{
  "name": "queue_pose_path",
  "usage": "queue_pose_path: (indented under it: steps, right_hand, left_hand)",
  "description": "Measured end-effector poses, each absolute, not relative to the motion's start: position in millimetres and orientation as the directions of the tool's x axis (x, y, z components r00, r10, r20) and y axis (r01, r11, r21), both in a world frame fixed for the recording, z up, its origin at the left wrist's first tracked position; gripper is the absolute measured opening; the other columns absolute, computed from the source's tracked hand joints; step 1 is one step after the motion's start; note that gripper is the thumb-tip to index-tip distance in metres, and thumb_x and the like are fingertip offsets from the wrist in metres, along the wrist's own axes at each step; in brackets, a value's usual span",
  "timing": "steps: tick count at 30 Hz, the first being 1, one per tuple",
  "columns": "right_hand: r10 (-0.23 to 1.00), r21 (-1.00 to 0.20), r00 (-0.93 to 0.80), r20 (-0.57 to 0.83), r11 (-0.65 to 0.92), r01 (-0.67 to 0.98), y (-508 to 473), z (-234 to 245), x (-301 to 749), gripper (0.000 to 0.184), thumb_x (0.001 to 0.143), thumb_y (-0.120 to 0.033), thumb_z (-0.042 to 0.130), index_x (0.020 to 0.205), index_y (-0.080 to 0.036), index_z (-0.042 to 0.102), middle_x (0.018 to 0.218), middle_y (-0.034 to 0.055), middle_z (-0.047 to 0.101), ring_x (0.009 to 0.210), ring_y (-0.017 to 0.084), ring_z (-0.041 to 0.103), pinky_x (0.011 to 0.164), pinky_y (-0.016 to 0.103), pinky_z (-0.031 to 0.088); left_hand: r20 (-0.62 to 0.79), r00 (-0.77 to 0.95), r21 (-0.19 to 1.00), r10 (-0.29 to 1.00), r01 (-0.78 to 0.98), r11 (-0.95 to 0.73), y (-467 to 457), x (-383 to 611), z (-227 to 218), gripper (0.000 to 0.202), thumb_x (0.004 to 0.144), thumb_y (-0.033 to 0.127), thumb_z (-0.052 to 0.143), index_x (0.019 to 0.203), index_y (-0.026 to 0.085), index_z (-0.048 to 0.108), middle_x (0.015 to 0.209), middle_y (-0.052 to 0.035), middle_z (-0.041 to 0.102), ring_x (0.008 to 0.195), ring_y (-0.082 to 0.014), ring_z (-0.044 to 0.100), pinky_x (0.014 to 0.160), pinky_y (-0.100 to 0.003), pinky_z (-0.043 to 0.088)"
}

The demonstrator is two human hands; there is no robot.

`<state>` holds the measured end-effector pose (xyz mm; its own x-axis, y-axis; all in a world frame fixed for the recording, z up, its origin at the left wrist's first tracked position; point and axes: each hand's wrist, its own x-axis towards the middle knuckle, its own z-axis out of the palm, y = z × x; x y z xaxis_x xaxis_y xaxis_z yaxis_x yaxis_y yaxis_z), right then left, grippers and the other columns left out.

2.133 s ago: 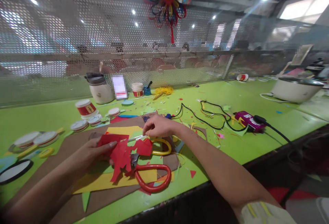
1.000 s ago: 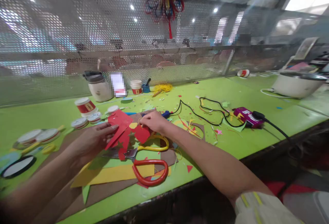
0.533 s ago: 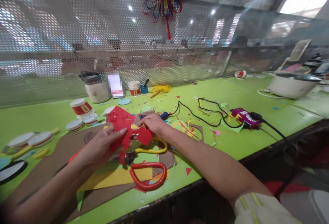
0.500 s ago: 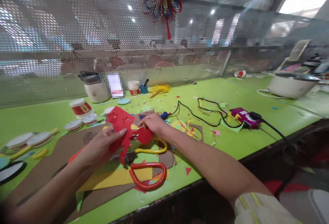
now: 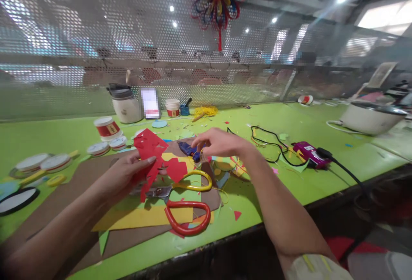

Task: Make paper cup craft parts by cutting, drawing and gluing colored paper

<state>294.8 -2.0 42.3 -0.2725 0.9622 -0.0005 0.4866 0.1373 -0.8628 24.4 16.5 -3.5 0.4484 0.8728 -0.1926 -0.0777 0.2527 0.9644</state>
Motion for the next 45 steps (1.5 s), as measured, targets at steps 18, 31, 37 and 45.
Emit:
queue_pose_path:
  steps: [18,31,37,45]
  right_hand:
    - [0.978,-0.893,-0.207,0.022,0.113,0.437,-5.2,10.9,234.7,0.014,0.069,-0.028,0.074,0.071,-0.015,0.070,0.066,0.0016,0.066,0.060,0.014,0.054,0.056,0.025,0.042]
    - [0.955,-0.969,-0.285,-0.083,-0.010,0.247,5.8,-1.0,239.7,0.032,0.074,-0.043,0.068,0.063,-0.015,0.057,0.042,-0.0054,0.055,0.033,0.004,0.037,0.036,0.016,0.025]
    - [0.924,-0.986,-0.368,-0.104,-0.046,0.163,12.1,-10.3,245.2,0.038,0.076,-0.041,0.066,0.102,-0.013,0.062,0.059,-0.0008,0.066,0.044,0.007,0.053,0.045,0.018,0.037]
    - [0.922,-0.974,-0.372,-0.109,-0.023,0.227,10.8,-7.1,241.3,0.049,0.079,-0.032,0.059,0.122,-0.011,0.052,0.060,-0.0004,0.065,0.047,0.009,0.056,0.048,0.020,0.041]
  left_hand:
    - [-0.147,0.428,0.907,0.892,-0.301,0.295,19.1,19.4,-5.4,0.013,0.081,0.021,0.062,0.079,0.011,0.069,0.079,-0.0110,0.076,0.065,-0.0191,0.070,0.063,-0.027,0.057]
    - [-0.168,0.318,0.936,0.933,-0.245,0.252,22.0,20.1,-13.2,0.015,0.070,0.020,0.074,0.066,0.014,0.061,0.063,0.0000,0.064,0.057,-0.0113,0.063,0.056,-0.021,0.057]
    - [-0.159,0.227,0.938,0.961,-0.269,0.219,23.0,21.9,-12.2,0.013,0.076,0.020,0.068,0.068,0.015,0.059,0.059,0.0036,0.059,0.056,-0.0106,0.061,0.055,-0.023,0.057]
    - [-0.167,0.259,0.930,0.951,-0.278,0.239,23.5,21.7,-11.9,0.010,0.075,0.020,0.068,0.081,0.016,0.062,0.075,-0.0022,0.068,0.065,-0.0127,0.065,0.058,-0.022,0.056]
